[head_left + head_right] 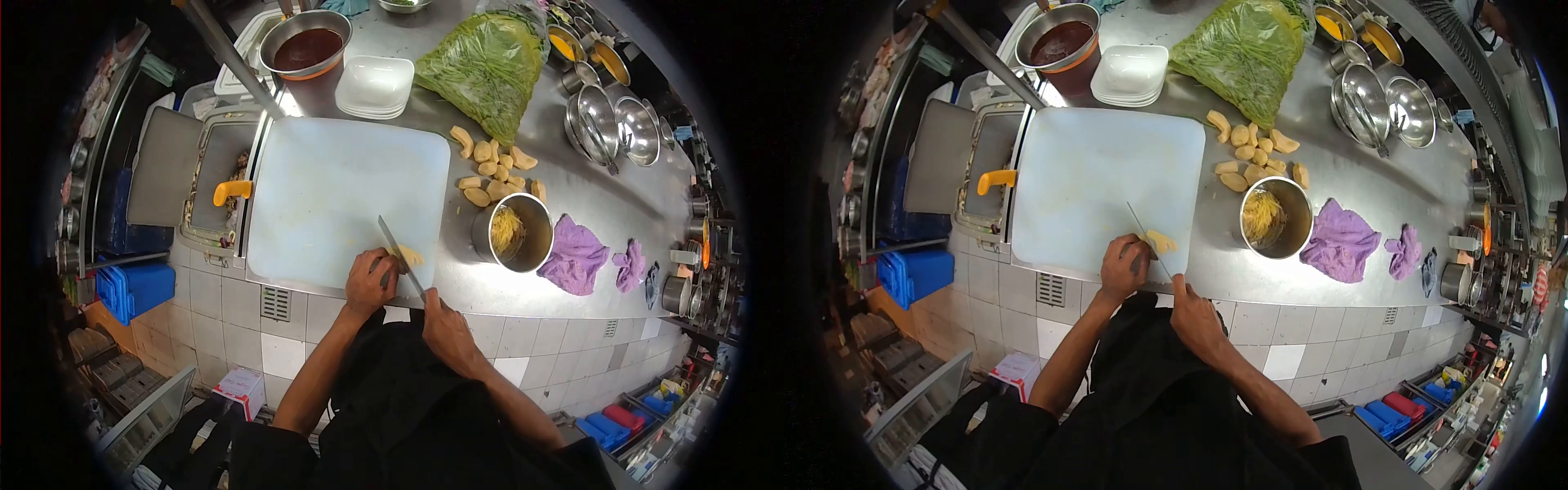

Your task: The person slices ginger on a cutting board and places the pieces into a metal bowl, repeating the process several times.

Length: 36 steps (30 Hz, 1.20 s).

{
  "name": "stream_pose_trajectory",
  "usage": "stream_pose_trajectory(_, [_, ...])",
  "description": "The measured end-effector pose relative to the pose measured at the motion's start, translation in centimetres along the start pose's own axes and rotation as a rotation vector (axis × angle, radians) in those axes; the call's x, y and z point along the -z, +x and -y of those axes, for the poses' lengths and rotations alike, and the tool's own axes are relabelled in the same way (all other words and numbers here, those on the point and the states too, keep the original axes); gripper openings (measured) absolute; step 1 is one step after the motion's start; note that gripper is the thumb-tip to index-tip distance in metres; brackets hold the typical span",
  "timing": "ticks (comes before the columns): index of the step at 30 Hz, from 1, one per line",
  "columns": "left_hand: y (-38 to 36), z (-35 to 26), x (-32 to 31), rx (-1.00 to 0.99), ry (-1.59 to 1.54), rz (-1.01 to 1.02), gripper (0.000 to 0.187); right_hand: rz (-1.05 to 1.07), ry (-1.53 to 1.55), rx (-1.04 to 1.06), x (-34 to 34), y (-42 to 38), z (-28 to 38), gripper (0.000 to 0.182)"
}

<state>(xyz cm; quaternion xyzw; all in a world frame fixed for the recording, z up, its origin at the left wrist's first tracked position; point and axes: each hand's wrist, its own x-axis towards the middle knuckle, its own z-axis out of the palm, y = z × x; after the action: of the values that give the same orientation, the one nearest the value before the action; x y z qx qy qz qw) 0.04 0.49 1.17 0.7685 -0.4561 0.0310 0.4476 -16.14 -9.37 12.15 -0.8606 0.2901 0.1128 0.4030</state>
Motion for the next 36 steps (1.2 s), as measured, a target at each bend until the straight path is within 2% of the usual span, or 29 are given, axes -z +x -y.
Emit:
stream_pose_trajectory(5, [0.2, -0.5, 0.1, 0.025, 0.025, -0.003, 0.017, 0.024, -0.001, -0.049, 1.1, -3.4, 0.8, 0.028])
stream_pose_trajectory(10, [0.4, -0.5, 0.2, 0.011, 0.013, -0.005, 0.017, 0.048, -0.014, -0.057, 1.2, -2.8, 0.7, 0.028])
stream_pose_trajectory(12, [0.4, -0.4, 0.4, 0.016, 0.008, 0.002, 0.017, 0.041, -0.021, -0.066, 1.1, -2.4, 1.0, 0.011])
stream_pose_trajectory(13, [0.4, -0.4, 0.4, 0.013, 0.008, 0.006, 0.018, 0.042, -0.021, -0.066, 0.8, -2.1, 0.9, 0.011])
stream_pose_trajectory(15, [0.4, -0.3, 0.4, 0.010, 0.004, 0.010, 0.020, 0.007, -0.013, 0.012, -0.3, -0.8, 0.1, 0.025])
stream_pose_trajectory(20, [0.0, 0.2, 0.1, 0.012, -0.032, -0.001, 0.024, -0.055, -0.036, 0.049, -1.9, 2.2, -0.9, 0.023])
stream_pose_trajectory(30, [-0.4, 0.2, 0.0, 0.048, 0.008, 0.046, 0.024, 0.027, -0.037, -0.047, 0.9, -2.6, 1.1, 0.026])
stream_pose_trajectory(36, [0.0, 0.1, 0.3, 0.049, -0.002, 0.042, 0.026, 0.040, -0.030, -0.032, 0.8, -2.1, 0.8, 0.025])
